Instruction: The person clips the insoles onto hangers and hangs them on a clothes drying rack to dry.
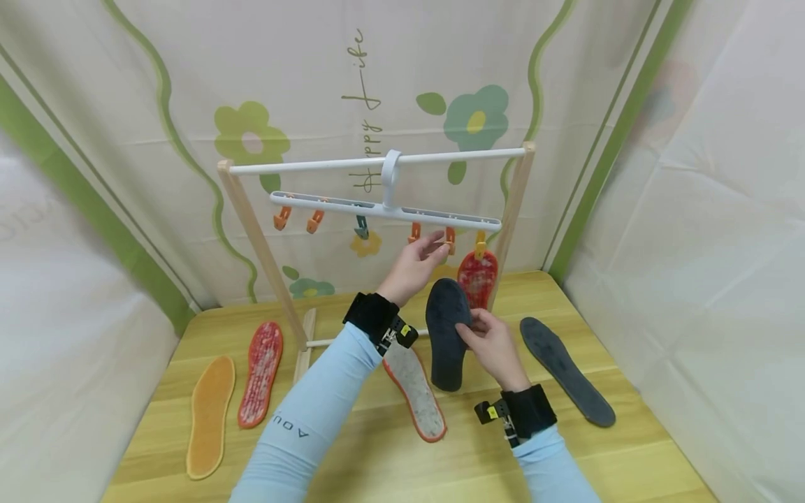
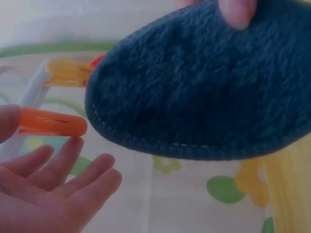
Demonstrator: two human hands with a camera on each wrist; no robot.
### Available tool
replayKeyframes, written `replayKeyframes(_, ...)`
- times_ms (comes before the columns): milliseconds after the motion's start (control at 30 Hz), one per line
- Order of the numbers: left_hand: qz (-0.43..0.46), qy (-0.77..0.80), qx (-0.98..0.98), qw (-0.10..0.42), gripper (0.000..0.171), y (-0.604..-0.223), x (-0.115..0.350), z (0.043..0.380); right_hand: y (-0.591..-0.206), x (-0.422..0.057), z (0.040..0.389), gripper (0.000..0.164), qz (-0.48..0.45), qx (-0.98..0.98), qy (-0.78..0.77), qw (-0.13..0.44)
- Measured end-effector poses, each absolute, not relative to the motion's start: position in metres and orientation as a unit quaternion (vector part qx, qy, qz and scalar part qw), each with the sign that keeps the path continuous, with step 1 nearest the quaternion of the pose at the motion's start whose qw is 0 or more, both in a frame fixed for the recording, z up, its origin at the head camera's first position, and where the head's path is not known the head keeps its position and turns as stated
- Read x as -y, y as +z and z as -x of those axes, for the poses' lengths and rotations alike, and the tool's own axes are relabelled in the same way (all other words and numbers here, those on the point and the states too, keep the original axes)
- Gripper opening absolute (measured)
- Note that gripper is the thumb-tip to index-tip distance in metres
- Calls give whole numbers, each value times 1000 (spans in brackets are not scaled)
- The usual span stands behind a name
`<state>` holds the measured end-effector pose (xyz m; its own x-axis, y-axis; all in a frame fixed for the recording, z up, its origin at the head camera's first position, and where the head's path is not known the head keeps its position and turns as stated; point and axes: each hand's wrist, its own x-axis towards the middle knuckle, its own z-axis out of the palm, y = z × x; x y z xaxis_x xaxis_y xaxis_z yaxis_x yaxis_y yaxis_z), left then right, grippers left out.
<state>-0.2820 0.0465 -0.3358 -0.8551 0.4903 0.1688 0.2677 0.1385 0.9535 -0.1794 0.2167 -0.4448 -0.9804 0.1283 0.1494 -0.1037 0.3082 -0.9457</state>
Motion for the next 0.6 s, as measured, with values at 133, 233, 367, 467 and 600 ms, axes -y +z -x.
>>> replayKeyframes(133,-261,605,-748,76,50,-335,-50,284,-442,-217,183,26,8,806,584,101)
replayKeyframes(233,-274,610,-741,60,48,-334,-54,287,-441,-217,186,25,2,806,583,103)
replayKeyframes(367,-280,605,-744,43,44,-330,-58,289,-438,-216,189,25,-1,809,579,107)
replayKeyframes(467,-275,592,-756,38,40,-326,-58,289,-436,-216,192,24,-1,813,572,109)
replayKeyframes(600,-265,581,-768,38,35,-323,-59,287,-435,-215,195,22,3,815,568,113)
